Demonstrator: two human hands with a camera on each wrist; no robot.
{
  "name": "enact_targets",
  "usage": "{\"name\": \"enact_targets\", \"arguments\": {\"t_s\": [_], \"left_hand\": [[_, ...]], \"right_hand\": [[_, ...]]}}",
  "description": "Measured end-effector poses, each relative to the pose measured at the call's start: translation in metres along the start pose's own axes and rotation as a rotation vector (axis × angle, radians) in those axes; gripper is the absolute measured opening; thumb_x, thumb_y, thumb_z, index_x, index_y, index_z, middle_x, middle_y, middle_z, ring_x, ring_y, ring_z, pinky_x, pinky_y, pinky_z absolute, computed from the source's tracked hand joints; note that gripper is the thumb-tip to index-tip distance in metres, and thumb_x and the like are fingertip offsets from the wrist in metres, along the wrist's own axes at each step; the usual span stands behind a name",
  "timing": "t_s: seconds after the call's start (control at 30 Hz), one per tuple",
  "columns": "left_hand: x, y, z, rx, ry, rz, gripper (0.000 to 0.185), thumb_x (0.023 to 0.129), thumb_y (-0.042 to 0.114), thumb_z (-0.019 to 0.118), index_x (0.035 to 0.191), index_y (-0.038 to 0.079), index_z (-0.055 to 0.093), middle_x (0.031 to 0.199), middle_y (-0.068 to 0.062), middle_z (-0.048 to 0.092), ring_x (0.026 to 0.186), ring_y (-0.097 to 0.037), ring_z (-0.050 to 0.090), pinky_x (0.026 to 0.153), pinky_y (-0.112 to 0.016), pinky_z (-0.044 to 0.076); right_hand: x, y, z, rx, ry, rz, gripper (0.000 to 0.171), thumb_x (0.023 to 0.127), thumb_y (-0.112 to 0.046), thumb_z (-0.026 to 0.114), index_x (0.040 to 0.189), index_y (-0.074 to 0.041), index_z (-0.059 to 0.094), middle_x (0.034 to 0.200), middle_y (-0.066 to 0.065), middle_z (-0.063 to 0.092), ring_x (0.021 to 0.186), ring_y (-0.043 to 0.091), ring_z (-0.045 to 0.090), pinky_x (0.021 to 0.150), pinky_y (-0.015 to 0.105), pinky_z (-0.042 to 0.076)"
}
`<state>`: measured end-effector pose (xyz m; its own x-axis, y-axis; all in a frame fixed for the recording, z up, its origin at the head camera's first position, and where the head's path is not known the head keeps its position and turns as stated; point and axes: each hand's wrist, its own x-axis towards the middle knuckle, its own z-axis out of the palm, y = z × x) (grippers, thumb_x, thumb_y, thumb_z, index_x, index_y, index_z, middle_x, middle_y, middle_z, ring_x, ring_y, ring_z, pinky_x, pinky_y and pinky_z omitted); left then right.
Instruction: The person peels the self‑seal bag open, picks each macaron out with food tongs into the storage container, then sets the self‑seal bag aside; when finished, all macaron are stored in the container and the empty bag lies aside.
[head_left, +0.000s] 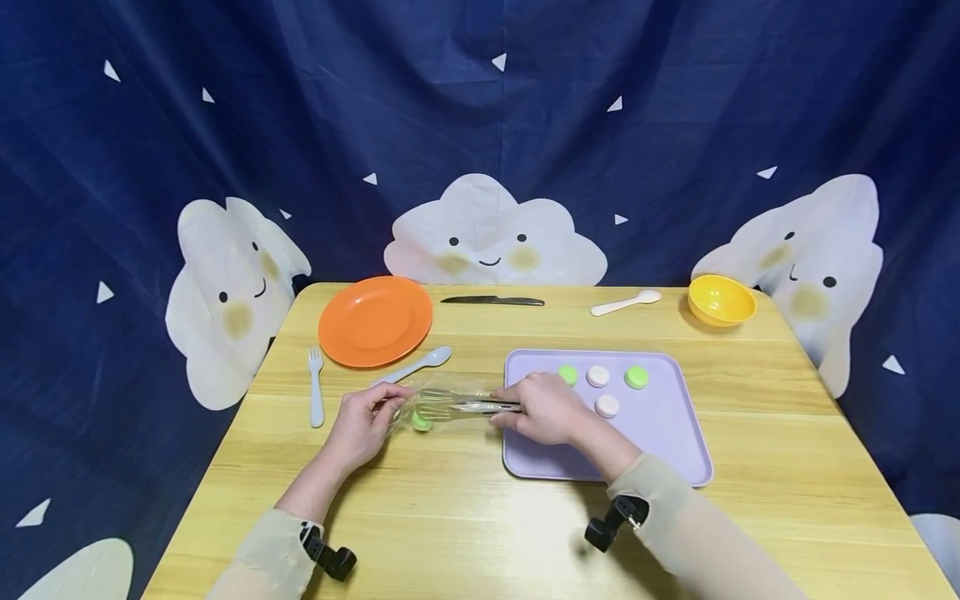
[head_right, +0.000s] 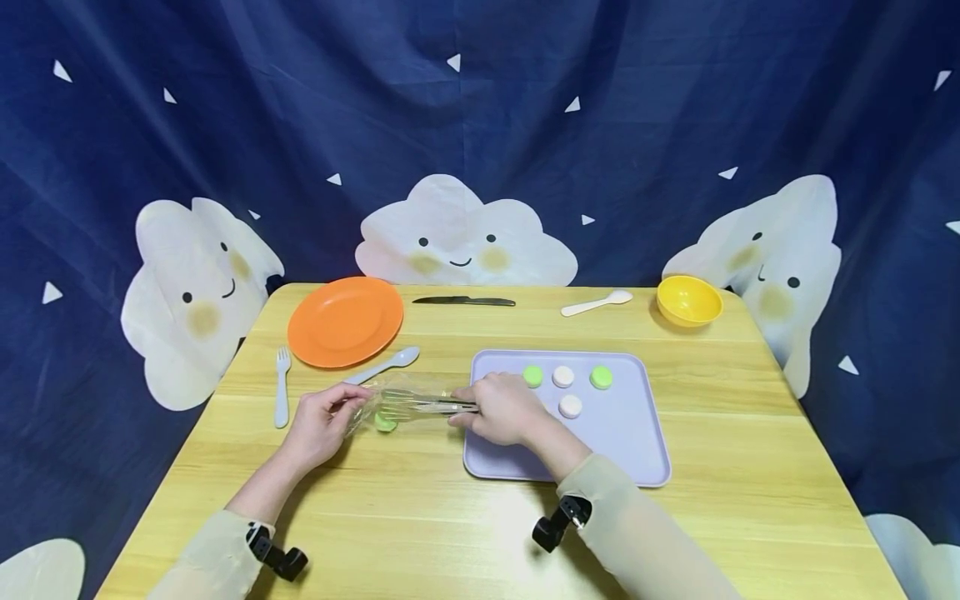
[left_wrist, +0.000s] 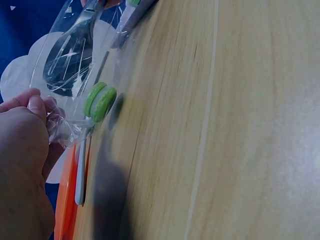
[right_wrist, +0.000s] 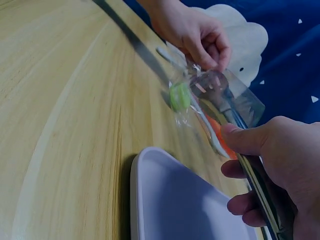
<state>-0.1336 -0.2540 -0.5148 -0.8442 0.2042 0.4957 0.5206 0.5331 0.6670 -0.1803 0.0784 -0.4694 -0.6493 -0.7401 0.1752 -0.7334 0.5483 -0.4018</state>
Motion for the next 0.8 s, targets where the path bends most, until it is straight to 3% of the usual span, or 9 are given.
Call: {"name": "enact_targets", "arguments": {"t_s": [0.2, 0.43, 0.57, 0.67, 0.8], "left_hand": [[-0.001, 0.003, 0.0, -0.013, -0.009, -0.021, 0.019, 0.095, -0.011, 0.072, 0.105, 0.004, 0.079, 0.104, -0.007, 0.08, 0.092, -0.022, 0.077, 0.079, -0.021, 0.061], [-0.004, 0.004, 0.002, -0.026, -0.014, -0.002, 0.02, 0.093, -0.013, 0.073, 0.103, 0.004, 0.079, 0.104, -0.004, 0.08, 0.093, -0.019, 0.077, 0.08, -0.021, 0.061], [-0.005, 0.004, 0.002, -0.011, -0.014, 0.005, 0.021, 0.092, -0.014, 0.074, 0.102, 0.004, 0.079, 0.103, -0.004, 0.08, 0.095, -0.02, 0.077, 0.081, -0.02, 0.06], [-0.006, 0.004, 0.001, -0.015, -0.015, -0.001, 0.022, 0.092, -0.014, 0.074, 0.102, 0.004, 0.079, 0.103, -0.005, 0.08, 0.095, -0.021, 0.077, 0.081, -0.02, 0.06], [-0.006, 0.004, 0.0, -0.021, -0.008, 0.001, 0.022, 0.092, -0.015, 0.074, 0.102, 0.003, 0.079, 0.103, -0.005, 0.08, 0.093, -0.019, 0.077, 0.078, -0.019, 0.06]], "right_hand": [[0.005, -0.002, 0.008, -0.039, -0.066, 0.007, 0.035, 0.095, -0.045, 0.079, 0.117, -0.019, 0.079, 0.085, -0.007, 0.074, 0.078, 0.017, 0.069, 0.065, 0.041, 0.056], [0.008, -0.008, 0.018, -0.101, -0.092, 0.028, 0.035, 0.095, -0.05, 0.077, 0.112, -0.019, 0.076, 0.09, -0.005, 0.074, 0.084, 0.021, 0.072, 0.068, 0.045, 0.058], [0.007, -0.011, 0.02, -0.123, -0.092, 0.025, 0.027, 0.096, -0.05, 0.076, 0.097, -0.024, 0.07, 0.078, -0.009, 0.066, 0.077, 0.019, 0.068, 0.065, 0.044, 0.056], [0.007, -0.011, 0.02, -0.129, -0.09, 0.022, 0.03, 0.097, -0.05, 0.075, 0.084, -0.028, 0.06, 0.07, -0.013, 0.056, 0.071, 0.017, 0.064, 0.062, 0.043, 0.054], [0.005, -0.01, 0.018, -0.111, -0.079, 0.01, 0.028, 0.098, -0.048, 0.075, 0.084, -0.029, 0.059, 0.07, -0.014, 0.056, 0.07, 0.015, 0.063, 0.06, 0.041, 0.053]]}}
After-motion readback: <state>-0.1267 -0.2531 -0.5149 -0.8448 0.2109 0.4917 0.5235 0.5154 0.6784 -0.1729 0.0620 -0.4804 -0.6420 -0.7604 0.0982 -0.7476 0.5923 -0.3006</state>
